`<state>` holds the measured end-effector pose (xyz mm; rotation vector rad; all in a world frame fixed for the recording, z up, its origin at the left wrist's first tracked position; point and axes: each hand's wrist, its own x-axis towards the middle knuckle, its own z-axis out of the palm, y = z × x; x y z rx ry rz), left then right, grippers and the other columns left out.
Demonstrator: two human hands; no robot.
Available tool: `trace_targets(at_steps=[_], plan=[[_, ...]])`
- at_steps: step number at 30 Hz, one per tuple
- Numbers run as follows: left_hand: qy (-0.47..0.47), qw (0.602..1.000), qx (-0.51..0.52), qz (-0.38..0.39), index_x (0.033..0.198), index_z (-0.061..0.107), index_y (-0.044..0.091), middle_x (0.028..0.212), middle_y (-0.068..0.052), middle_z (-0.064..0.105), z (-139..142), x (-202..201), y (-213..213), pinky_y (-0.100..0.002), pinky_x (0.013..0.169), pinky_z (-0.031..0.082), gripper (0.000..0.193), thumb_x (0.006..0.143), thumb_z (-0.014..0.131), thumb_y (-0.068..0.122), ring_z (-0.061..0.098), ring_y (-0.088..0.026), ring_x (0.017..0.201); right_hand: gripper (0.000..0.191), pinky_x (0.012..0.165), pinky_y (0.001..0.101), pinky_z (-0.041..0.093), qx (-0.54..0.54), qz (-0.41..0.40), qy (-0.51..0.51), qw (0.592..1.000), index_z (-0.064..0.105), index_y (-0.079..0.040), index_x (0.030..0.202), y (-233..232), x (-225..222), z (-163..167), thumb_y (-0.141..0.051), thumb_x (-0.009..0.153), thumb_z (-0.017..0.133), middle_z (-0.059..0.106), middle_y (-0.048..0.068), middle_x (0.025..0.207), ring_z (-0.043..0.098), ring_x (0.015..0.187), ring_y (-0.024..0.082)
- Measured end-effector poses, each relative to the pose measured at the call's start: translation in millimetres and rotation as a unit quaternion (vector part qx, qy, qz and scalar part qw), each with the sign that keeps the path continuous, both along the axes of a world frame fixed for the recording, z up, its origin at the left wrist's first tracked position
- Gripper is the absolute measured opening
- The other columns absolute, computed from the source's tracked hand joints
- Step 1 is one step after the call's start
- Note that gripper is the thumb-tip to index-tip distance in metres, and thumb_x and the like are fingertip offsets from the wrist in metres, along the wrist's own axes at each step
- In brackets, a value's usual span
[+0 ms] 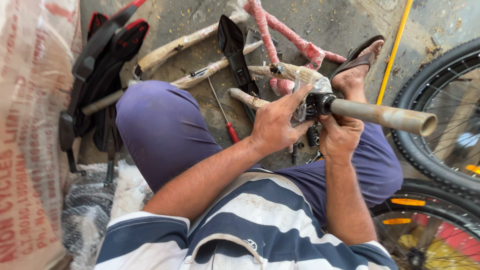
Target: The person sits on the floor of a bicycle shop and assembles a bicycle front fork and headset, fitting the steerer tube through the frame's head tube and pressing headset parts together by hand. They handle small bearing rings from the floor, fit parts onto the fork, and work the assembly into place on the frame.
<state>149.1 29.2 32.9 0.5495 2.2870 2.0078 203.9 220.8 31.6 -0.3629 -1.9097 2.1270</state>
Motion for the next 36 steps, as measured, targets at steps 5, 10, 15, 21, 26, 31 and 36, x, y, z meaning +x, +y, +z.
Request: trace_targets(at_steps=[5, 10, 15, 21, 26, 31, 36], plan=[[0.014, 1.000, 0.017, -0.010, 0.147, 0.054, 0.017, 0.118, -0.014, 0.072, 7, -9, -4, -0.040, 0.089, 0.060, 0.078, 0.077, 0.089, 0.022, 0.074, -0.032, 0.103, 0.022, 0.083, 0.0306, 0.059, -0.017, -0.038, -0.032, 0.999, 0.073, 0.002, 0.111, 0, -1, -3, 0.011, 0.092, 0.077, 0.076, 0.008, 0.104, 0.071, 0.090, 0.015], [0.005, 0.999, 0.007, -0.037, 0.144, 0.056, 0.014, 0.118, -0.014, 0.072, 15, -22, -9, -0.036, 0.089, 0.060, 0.077, 0.075, 0.091, 0.018, 0.074, -0.028, 0.105, 0.020, 0.080, 0.0262, 0.057, 0.043, -0.021, -0.082, 0.996, 0.074, 0.003, 0.111, -5, -6, 3, 0.011, 0.092, 0.074, 0.076, 0.008, 0.100, 0.069, 0.086, 0.011], [-0.052, 0.997, -0.015, -0.049, 0.141, 0.058, 0.013, 0.109, -0.012, 0.076, 19, -24, -15, -0.033, 0.085, 0.061, 0.074, 0.075, 0.092, 0.014, 0.077, -0.020, 0.098, 0.016, 0.077, 0.0230, 0.056, 0.036, 0.005, -0.078, 0.996, 0.074, 0.004, 0.109, -14, -9, -2, 0.008, 0.094, 0.075, 0.076, 0.007, 0.099, 0.068, 0.086, 0.008], [-0.050, 0.997, -0.006, -0.055, 0.142, 0.053, 0.013, 0.106, -0.012, 0.076, 13, -21, -13, -0.032, 0.078, 0.061, 0.078, 0.075, 0.094, 0.018, 0.075, -0.020, 0.090, 0.020, 0.081, 0.0220, 0.057, 0.009, 0.018, -0.047, 0.999, 0.072, 0.004, 0.113, -12, -6, -8, 0.004, 0.094, 0.076, 0.075, 0.007, 0.102, 0.068, 0.089, 0.008], [-0.045, 0.998, -0.002, -0.045, 0.143, 0.044, 0.014, 0.103, -0.012, 0.075, 6, -14, -8, -0.034, 0.075, 0.061, 0.084, 0.075, 0.093, 0.020, 0.077, -0.023, 0.087, 0.020, 0.080, 0.0243, 0.057, -0.020, -0.011, -0.065, 0.998, 0.072, 0.005, 0.114, -12, 1, -8, 0.004, 0.094, 0.075, 0.076, 0.008, 0.103, 0.068, 0.088, 0.010], [-0.012, 0.999, -0.010, -0.037, 0.143, 0.046, 0.015, 0.108, -0.014, 0.075, 2, -10, -4, -0.037, 0.080, 0.061, 0.084, 0.075, 0.094, 0.023, 0.078, -0.029, 0.096, 0.018, 0.084, 0.0265, 0.058, 0.036, -0.008, -0.071, 0.997, 0.073, 0.007, 0.114, -8, 4, -4, 0.003, 0.097, 0.075, 0.076, 0.010, 0.103, 0.070, 0.090, 0.013], [-0.003, 0.999, -0.005, -0.037, 0.145, 0.048, 0.015, 0.112, -0.015, 0.074, 1, -9, -5, -0.038, 0.087, 0.062, 0.084, 0.076, 0.094, 0.024, 0.077, -0.029, 0.106, 0.021, 0.088, 0.0271, 0.059, 0.010, -0.015, -0.056, 0.998, 0.071, 0.007, 0.116, -11, 5, -1, 0.003, 0.095, 0.075, 0.075, 0.010, 0.106, 0.071, 0.094, 0.014]])
